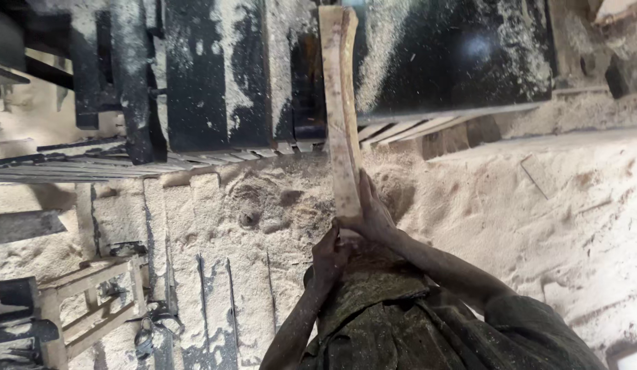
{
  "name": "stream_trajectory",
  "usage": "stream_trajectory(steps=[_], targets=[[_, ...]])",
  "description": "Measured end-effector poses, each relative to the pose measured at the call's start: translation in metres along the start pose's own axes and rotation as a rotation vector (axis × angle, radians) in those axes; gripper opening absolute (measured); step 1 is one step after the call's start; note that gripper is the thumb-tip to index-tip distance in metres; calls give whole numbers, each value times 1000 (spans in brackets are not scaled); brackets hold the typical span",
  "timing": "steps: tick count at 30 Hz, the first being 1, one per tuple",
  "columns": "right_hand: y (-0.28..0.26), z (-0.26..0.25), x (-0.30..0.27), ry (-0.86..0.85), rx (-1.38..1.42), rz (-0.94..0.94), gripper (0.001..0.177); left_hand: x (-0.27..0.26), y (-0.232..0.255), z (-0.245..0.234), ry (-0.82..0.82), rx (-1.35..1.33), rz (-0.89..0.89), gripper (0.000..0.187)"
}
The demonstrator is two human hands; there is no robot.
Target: The person feeds pieces of wood into a saw while an assistant removes the cut wood from the machine.
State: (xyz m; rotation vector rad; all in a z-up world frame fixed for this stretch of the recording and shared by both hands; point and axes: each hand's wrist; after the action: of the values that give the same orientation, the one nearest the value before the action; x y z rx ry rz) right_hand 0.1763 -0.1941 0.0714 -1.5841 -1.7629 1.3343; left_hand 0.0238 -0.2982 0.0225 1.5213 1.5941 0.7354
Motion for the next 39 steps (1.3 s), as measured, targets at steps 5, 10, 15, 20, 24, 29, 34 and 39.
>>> stream_trajectory(steps=[5,10,15,20,24,29,34,39], targets=[[-4,-11,50,39,-86,-99,145,45,-7,-10,235,24,234,58],[1,-18,86,57,-114,-68,145,86,-20,-10,226,149,245,45],[7,-26,124,62,-154,-40,147,122,1,-29,203,127,258,54],[12,-40,174,83,-104,-56,146,178,24,-48,354,311,471,57],[9,-51,200,157,-127,-165,140,208,15,-42,421,481,535,56],[19,-55,208,178,123,-5,116,216,8,-33,370,491,485,68],[72,-32,205,796,-315,-982,48,213,10,-31,332,427,511,72],[55,-37,213,636,181,-406,37,248,9,-41,292,538,532,65]])
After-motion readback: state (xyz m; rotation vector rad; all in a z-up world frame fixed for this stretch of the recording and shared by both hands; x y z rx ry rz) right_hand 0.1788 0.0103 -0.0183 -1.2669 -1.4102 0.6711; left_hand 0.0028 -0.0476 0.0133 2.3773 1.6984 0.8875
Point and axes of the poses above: each hand's wrist, its own x-axis towards the middle knuckle, its own z-axis out of the palm, y = z × x, and after that the axes turned 3 degrees about x, right-handed
